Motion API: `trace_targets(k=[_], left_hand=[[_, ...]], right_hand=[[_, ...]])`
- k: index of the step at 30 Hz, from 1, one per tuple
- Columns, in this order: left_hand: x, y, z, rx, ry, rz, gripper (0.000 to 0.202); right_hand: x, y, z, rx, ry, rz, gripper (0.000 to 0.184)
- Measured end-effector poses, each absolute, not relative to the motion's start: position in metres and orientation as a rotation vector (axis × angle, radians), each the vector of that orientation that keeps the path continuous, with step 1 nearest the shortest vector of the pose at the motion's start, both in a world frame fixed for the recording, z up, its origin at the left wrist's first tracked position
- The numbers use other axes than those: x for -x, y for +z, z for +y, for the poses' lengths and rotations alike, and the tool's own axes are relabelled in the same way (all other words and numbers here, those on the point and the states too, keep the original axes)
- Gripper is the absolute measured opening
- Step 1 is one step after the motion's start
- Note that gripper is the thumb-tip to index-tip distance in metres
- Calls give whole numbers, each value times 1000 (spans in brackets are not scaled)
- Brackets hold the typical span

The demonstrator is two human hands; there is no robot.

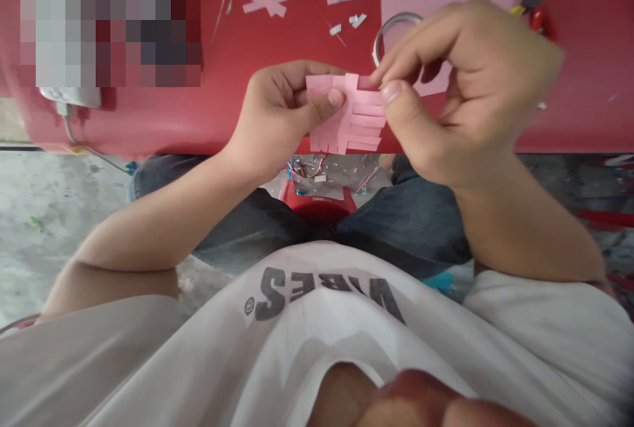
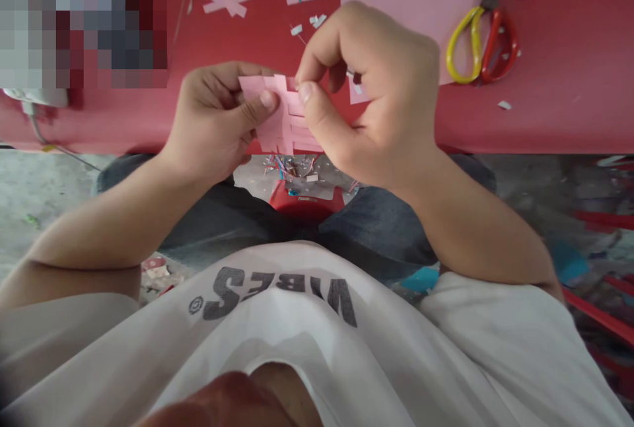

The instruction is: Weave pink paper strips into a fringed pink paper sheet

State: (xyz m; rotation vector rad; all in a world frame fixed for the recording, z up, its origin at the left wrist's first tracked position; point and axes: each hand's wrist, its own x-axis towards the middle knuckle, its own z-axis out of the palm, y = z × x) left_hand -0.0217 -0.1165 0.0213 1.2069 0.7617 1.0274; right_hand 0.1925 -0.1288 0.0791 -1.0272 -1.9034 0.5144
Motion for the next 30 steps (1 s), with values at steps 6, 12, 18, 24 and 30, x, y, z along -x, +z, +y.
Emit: trace_targets(k=[6, 12, 18, 24, 30], left_hand=[[25, 33, -113, -1484, 1192, 792, 32], [27, 30, -110, -1756, 1278, 623, 36], [25, 30, -113, -1766, 1310, 776, 38], [24, 34, -117, -1805, 1305, 715, 32], [23, 41, -123, -1820, 1293, 763, 24]], right_hand=[[-193, 77, -127, 995, 579, -1893, 18], [-186, 75, -129, 1055, 816, -1780, 15], [-182, 63, -129, 1038, 894, -1648, 8], [-181, 71, -134, 1076, 814, -1710, 12], [-179, 67, -129, 1015, 766, -1713, 13]])
